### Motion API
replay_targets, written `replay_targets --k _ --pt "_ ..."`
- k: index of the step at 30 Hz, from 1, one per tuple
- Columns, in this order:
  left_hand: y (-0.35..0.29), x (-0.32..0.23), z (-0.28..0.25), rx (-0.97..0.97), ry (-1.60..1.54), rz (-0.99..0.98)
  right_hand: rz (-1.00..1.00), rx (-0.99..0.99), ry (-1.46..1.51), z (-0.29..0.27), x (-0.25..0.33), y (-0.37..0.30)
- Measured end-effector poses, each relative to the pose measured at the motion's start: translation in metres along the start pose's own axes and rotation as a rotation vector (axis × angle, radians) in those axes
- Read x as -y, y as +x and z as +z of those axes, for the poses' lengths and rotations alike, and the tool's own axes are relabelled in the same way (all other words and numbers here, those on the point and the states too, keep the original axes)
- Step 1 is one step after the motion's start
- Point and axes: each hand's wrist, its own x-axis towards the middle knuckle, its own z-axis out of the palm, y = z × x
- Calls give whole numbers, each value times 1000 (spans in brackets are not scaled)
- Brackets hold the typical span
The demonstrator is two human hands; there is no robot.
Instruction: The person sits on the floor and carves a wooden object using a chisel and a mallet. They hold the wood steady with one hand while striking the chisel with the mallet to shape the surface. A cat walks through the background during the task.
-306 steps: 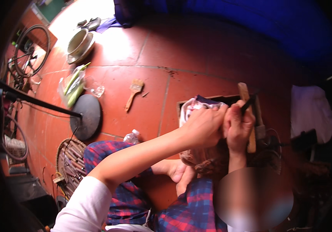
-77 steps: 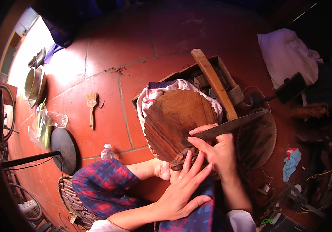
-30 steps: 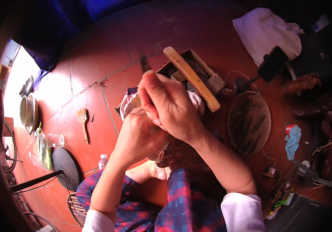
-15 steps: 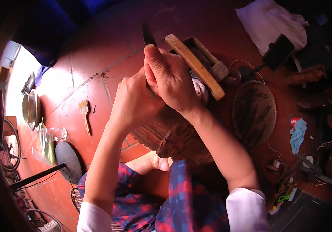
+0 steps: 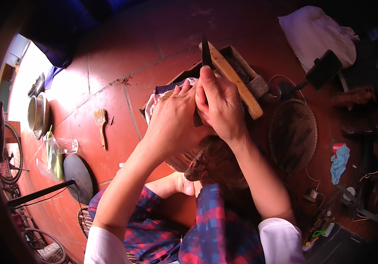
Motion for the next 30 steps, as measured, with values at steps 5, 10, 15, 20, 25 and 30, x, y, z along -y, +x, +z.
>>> replay_targets --k 5,10,15,20,25,30 --pt "23 -14 -21 352 -99 -274 -115 -56 60 -3 4 10" --pt "4 -3 4 27 57 -56 -44 -18 18 -4 0 4" --pt "19 -9 -15 252 -104 -263 -184 3 68 -2 5 14" --pt "12 -14 -12 209 -94 -226 -34 -19 -38 -5 -1 11" --pt "9 -8 -10 117 -72 -110 -139 52 66 -2 8 9" --pt "24 -19 -25 399 -176 -358 -56 27 88 -9 0 17"
